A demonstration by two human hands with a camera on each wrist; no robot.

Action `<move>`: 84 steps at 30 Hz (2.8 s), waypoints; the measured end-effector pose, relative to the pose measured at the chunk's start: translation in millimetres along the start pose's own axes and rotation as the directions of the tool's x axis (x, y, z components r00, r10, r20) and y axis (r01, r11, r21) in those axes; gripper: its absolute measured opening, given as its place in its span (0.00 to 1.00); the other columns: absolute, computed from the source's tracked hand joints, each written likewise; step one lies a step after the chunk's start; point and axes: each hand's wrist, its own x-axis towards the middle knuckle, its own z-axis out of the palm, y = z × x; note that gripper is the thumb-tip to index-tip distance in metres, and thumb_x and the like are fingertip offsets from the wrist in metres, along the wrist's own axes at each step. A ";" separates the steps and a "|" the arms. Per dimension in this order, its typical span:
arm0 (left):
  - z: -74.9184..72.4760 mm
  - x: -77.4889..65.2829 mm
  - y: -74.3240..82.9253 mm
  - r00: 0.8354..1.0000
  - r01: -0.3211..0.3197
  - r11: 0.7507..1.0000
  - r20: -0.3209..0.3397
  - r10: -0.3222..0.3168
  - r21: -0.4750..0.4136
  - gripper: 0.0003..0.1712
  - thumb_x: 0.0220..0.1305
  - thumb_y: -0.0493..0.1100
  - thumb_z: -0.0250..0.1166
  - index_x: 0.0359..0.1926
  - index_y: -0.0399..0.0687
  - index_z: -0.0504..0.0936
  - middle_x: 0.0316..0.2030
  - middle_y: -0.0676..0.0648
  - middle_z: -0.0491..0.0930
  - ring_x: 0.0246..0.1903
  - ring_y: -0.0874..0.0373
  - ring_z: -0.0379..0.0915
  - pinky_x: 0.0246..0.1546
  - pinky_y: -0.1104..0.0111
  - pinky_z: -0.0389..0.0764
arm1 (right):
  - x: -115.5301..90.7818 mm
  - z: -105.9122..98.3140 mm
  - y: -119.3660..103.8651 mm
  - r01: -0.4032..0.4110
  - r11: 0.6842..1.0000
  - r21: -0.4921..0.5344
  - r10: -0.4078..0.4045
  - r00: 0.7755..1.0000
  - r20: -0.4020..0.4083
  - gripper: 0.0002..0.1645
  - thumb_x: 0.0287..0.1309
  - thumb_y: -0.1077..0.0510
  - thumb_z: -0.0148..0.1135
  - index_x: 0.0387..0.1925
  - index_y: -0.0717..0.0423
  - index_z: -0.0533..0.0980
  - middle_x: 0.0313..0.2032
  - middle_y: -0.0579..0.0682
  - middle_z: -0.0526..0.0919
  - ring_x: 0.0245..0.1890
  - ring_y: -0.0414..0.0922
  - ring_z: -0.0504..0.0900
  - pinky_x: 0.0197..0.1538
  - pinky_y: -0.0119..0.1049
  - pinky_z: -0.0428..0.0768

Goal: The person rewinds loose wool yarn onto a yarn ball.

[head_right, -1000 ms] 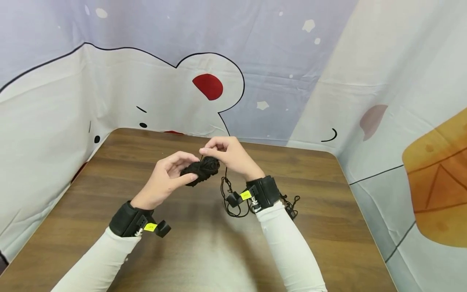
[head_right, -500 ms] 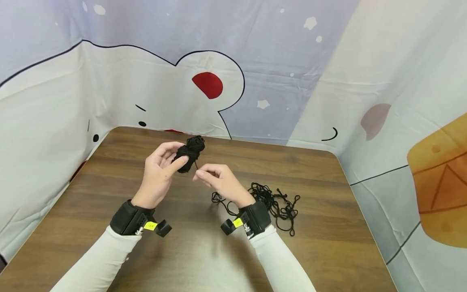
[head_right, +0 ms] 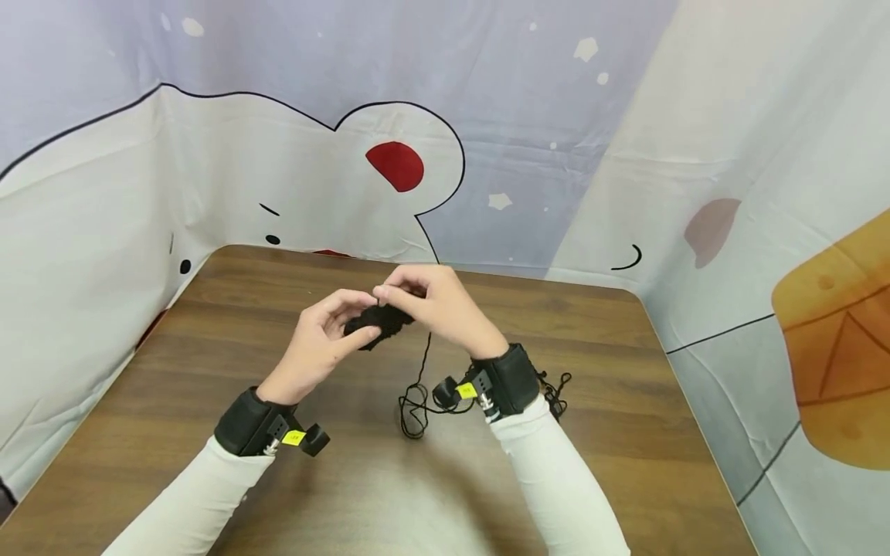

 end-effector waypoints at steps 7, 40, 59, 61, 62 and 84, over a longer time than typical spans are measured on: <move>2.9 0.1 4.3 0.993 -0.029 0.999 0.113 0.031 -0.016 0.20 0.57 0.30 0.68 0.51 0.37 0.76 0.47 0.42 0.78 0.47 0.57 0.75 0.50 0.74 0.78 | 12.6 -4.3 36.0 -0.106 0.983 0.146 0.105 0.994 0.020 0.06 0.61 0.55 0.64 0.33 0.53 0.82 0.20 0.44 0.75 0.20 0.37 0.67 0.25 0.28 0.67; 1.7 0.8 6.6 0.996 -0.070 0.997 0.049 0.072 -0.040 0.26 0.54 0.26 0.68 0.55 0.36 0.73 0.52 0.37 0.75 0.51 0.58 0.74 0.57 0.72 0.76 | 12.0 -4.9 24.8 -0.055 0.994 0.100 0.057 0.998 -0.018 0.08 0.62 0.55 0.63 0.34 0.55 0.83 0.23 0.44 0.79 0.21 0.38 0.69 0.26 0.29 0.70; -1.7 4.1 -1.7 0.988 0.009 1.000 -0.157 -0.004 0.030 0.23 0.58 0.31 0.68 0.54 0.38 0.74 0.53 0.43 0.76 0.50 0.59 0.75 0.52 0.77 0.77 | -30.2 29.6 24.9 -0.052 0.999 -0.003 0.052 0.992 0.118 0.11 0.69 0.52 0.55 0.35 0.45 0.83 0.20 0.42 0.69 0.18 0.36 0.63 0.22 0.29 0.64; -1.1 3.8 -3.1 0.991 0.010 0.999 -0.136 -0.003 0.048 0.24 0.57 0.31 0.68 0.55 0.40 0.73 0.54 0.43 0.75 0.51 0.59 0.74 0.54 0.77 0.76 | -28.1 23.0 12.9 -0.018 0.999 -0.036 0.022 0.994 0.107 0.09 0.68 0.53 0.57 0.34 0.45 0.83 0.20 0.42 0.70 0.19 0.36 0.63 0.23 0.28 0.63; -1.0 3.5 -3.6 0.992 0.009 0.999 -0.125 -0.002 0.049 0.25 0.57 0.31 0.69 0.55 0.40 0.73 0.54 0.44 0.75 0.51 0.59 0.74 0.54 0.76 0.75 | -26.0 19.6 7.8 0.002 0.999 -0.045 0.003 0.995 0.097 0.09 0.67 0.53 0.58 0.34 0.46 0.83 0.20 0.42 0.72 0.19 0.36 0.63 0.23 0.28 0.63; 3.3 2.0 6.2 0.995 -0.086 0.987 -0.067 0.078 -0.134 0.30 0.55 0.24 0.66 0.59 0.34 0.68 0.51 0.45 0.75 0.52 0.57 0.74 0.55 0.72 0.77 | -11.5 25.3 56.9 -0.129 0.977 0.172 0.126 0.992 0.032 0.11 0.67 0.64 0.53 0.35 0.66 0.81 0.22 0.42 0.74 0.22 0.34 0.70 0.29 0.26 0.72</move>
